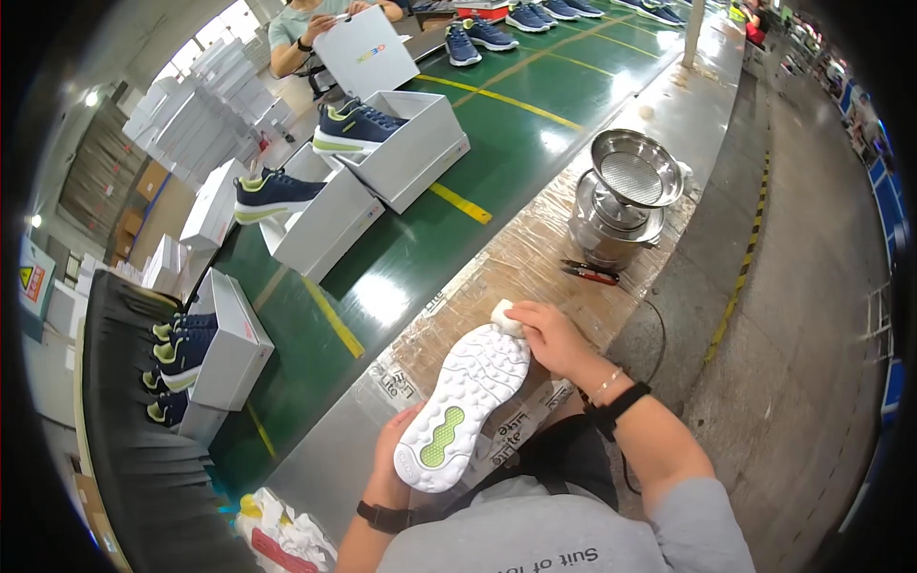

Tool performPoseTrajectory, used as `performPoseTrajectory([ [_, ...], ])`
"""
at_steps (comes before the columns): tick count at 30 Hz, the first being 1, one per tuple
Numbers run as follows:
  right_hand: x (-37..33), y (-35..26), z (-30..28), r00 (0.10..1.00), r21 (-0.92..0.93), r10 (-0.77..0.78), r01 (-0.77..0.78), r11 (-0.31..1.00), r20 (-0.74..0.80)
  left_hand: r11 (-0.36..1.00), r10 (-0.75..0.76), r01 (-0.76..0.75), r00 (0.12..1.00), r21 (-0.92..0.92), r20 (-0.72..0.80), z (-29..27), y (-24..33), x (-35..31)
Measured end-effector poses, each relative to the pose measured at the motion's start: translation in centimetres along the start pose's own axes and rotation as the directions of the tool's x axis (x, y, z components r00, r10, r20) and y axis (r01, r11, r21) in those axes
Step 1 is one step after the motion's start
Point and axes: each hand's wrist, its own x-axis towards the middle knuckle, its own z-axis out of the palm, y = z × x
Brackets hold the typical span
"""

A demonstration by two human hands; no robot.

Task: Clean the white soles of sports shoes using a cloth and cleaning agent at an assembly line.

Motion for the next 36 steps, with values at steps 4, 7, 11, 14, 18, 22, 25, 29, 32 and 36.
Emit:
performPoseTrajectory([
  [4, -3.6, -4.4, 0.8, 0.987, -0.062, -0.072, 0.063, 0.996, -0.143, 0.949, -0.169, 0.2, 0.975, -0.244, 0.143, -1.5, 0.5, 1.1],
  [7, -3.6, -8.2, -0.8, 0.959, -0.132, -0.264, 0.277, 0.952, 0.105, 0.993, -0.082, 0.097, 0.98, -0.074, 0.18, -1.8, 0.0, 2.2],
  [11, -0.1, -6.7, 0.7, 0.985, -0.244, -0.16, 0.141, 0.959, -0.06, 0.997, -0.006, -0.002, 0.994, 0.072, 0.108, 1.6, 0.9, 1.1],
  [14, -0.2, -11.6, 3.4, 0.917, -0.128, -0.345, 0.374, 0.919, 0.2, 0.998, -0.036, 0.044, 0.986, -0.047, 0.165, 1.2, 1.2, 0.7],
  [18, -3.3, -16.9, 3.7, 0.715, 0.003, -0.584, 0.631, 0.776, 0.385, 0.98, 0.047, -0.004, 0.976, -0.198, 0.214, 1.5, 1.8, -0.9],
  [22, -5.2, -15.9, -0.1, 0.476, 0.001, -0.672, 0.816, 0.578, 0.567, 0.999, -0.042, 0.045, 0.984, -0.015, 0.173, 0.7, 0.6, 2.9],
  [25, -5.9, -14.6, -3.2, 0.484, -0.083, -0.578, 0.809, 0.582, 0.657, 0.993, -0.052, 0.077, 0.966, -0.089, 0.252, -0.2, 0.5, 4.4],
  [29, -5.9, -15.1, -3.3, 0.634, -0.193, -0.561, 0.737, 0.648, 0.533, 0.983, -0.085, 0.132, 0.945, -0.129, 0.317, -1.2, 0.3, 5.8],
  [32, -6.5, -15.7, 0.7, 0.665, -0.142, -0.665, 0.736, 0.662, 0.34, 0.974, -0.129, 0.185, 0.926, -0.129, 0.356, -1.7, 0.0, 6.0],
  [36, -5.7, -9.7, 1.9, 0.865, -0.32, -0.482, 0.499, 0.805, 0.136, 0.961, -0.175, 0.238, 0.919, -0.142, 0.353, -0.9, 0.4, 5.8],
])
